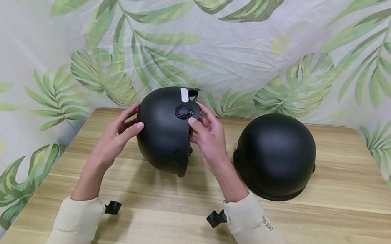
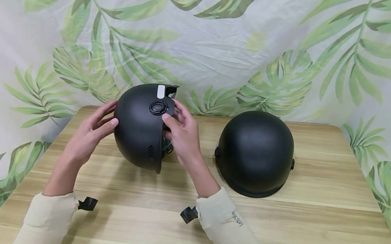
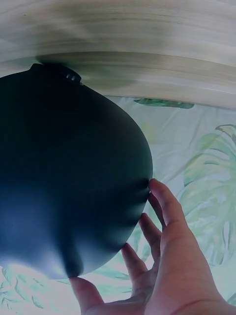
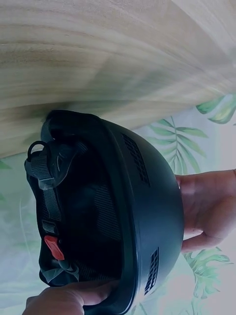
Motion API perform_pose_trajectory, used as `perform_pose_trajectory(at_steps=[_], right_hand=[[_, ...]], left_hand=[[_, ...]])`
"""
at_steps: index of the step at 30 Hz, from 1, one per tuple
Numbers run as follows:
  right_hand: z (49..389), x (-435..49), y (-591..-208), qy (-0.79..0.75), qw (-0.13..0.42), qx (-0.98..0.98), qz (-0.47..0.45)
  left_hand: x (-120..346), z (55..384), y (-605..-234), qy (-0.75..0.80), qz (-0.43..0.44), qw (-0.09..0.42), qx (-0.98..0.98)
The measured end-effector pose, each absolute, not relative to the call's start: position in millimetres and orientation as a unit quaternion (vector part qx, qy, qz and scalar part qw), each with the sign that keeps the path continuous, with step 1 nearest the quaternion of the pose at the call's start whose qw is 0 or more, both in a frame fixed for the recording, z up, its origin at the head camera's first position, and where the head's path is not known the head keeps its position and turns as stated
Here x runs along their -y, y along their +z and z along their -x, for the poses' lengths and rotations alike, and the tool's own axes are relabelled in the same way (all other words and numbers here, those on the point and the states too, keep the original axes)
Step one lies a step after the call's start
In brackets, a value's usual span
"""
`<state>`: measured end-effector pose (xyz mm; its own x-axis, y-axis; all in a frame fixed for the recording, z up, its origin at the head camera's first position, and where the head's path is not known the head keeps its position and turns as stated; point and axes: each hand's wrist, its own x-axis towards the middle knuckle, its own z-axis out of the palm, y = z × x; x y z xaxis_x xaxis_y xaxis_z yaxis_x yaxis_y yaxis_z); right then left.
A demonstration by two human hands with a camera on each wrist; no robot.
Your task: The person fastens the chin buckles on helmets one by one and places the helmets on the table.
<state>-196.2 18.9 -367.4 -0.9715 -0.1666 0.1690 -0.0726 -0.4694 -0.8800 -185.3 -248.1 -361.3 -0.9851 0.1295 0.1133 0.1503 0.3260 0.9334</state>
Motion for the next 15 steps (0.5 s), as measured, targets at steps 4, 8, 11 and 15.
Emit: perform_pose_trajectory(at_steps=[4,8,11,15], right_hand=[[196,-21,-368,-0.857,0.034,-0.503,0.107],[197,-25,-370,-0.867,0.041,-0.485,0.103],[197,-29,-371,-0.871,0.044,-0.478,0.103],[196,-33,-372,-0.869,0.049,-0.48,0.107]], left_hand=[[250,187,-362,-0.568,0.091,0.001,0.818],[253,188,-364,-0.554,0.096,-0.019,0.827],[254,190,-366,-0.551,0.098,-0.034,0.828],[253,191,-370,-0.559,0.103,-0.039,0.822]])
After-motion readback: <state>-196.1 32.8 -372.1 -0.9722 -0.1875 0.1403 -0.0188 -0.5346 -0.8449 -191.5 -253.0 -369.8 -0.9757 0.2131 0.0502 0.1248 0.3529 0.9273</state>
